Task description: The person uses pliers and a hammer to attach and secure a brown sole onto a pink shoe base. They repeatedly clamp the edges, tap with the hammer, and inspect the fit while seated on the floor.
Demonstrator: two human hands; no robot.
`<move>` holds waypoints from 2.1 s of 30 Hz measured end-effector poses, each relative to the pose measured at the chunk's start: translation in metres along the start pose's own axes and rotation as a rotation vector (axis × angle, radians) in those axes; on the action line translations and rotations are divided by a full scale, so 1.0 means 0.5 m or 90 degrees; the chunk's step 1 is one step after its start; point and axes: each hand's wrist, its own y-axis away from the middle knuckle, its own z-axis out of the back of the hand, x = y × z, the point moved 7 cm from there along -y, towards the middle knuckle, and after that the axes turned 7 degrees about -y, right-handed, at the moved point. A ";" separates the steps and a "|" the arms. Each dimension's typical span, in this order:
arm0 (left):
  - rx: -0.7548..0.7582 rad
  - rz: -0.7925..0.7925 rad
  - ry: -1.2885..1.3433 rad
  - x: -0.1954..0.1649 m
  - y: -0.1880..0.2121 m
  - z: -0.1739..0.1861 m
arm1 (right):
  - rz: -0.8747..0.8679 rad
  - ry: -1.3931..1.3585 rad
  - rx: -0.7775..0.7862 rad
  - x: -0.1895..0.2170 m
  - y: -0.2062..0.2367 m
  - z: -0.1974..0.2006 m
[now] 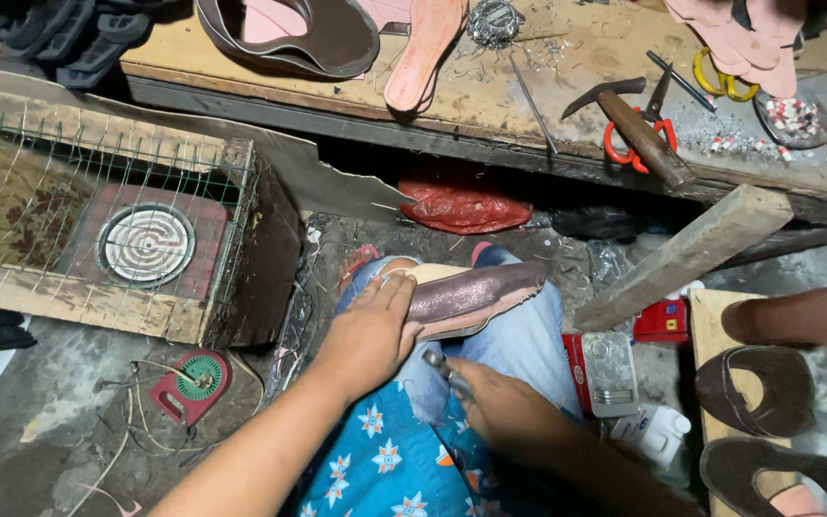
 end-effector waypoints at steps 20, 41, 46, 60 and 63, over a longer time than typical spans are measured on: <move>-0.079 0.065 0.368 0.038 0.028 0.046 | 0.144 0.100 -0.357 0.062 -0.005 0.103; 0.139 0.029 0.377 -0.015 -0.055 0.041 | -0.082 -0.730 -0.252 -0.085 -0.067 0.075; 0.106 0.048 0.158 -0.051 -0.094 0.026 | -0.166 -0.510 -0.339 -0.123 -0.004 0.145; -0.169 -0.102 -0.040 -0.206 -0.058 0.021 | -0.168 0.052 -0.153 -0.092 0.070 0.159; -0.173 -0.122 -0.096 -0.215 -0.050 0.004 | -0.165 0.065 -0.149 -0.082 0.070 0.162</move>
